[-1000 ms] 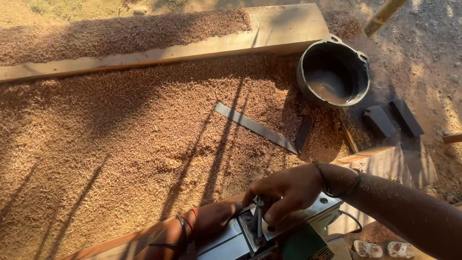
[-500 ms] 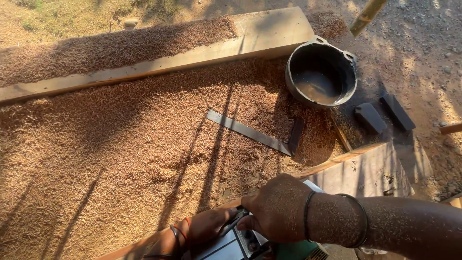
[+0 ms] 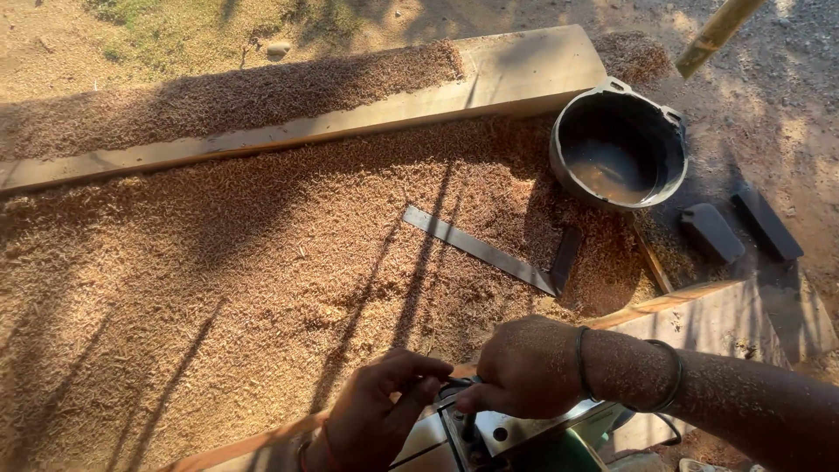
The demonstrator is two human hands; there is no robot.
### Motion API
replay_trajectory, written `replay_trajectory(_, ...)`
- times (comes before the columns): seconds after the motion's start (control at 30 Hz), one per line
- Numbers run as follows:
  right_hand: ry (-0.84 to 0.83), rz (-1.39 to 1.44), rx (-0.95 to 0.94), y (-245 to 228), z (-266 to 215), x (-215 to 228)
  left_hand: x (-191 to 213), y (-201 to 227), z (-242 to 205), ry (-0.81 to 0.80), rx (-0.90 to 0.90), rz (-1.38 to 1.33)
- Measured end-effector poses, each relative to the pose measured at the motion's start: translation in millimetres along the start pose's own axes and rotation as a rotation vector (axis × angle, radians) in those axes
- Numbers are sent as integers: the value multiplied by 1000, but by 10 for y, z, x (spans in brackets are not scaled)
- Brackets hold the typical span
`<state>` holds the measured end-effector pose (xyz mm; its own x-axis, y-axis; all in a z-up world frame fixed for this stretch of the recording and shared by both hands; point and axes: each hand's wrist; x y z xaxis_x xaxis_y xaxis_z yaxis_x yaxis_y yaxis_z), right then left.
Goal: Adjusting and tightening the blade assembly on an electric wood planer using a ruler and a small wrench.
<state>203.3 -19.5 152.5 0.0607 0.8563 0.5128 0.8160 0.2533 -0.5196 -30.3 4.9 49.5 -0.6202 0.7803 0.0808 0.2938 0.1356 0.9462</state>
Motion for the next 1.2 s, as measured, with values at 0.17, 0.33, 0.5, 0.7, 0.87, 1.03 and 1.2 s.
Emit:
replay_trajectory(0.17,-44,383,-4,80,-63,47,6,-214,123,-107,90,-123)
replay_trajectory(0.33,413,103,392,188,-90,-217,-15,-510,291,-289,87,-440)
replay_trajectory(0.5,507,-197,556,279,-60,-327,-28,-364,299,-288,56,-465)
replay_trajectory(0.7,526,-271,555,416,-37,-432,29,-70,195,-143,52,-323)
replay_trajectory(0.87,395,21,381,319,-16,-397,142,311,-113,-105,-180,-265)
replay_trajectory(1.03,223,405,-23,31,17,-233,-26,346,-160,62,-240,-3)
replay_trajectory(1.2,293,557,-89,173,2,-431,-94,265,-94,160,-271,-33)
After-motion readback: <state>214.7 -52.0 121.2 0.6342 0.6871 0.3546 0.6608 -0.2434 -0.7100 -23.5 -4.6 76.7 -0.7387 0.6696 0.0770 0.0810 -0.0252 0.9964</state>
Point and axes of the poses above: each hand's wrist, its own z-axis towards the middle knuckle, its own x-axis out of the back of the hand, y = z × x, and after that the axes turned 11 degrees about x, right-handed
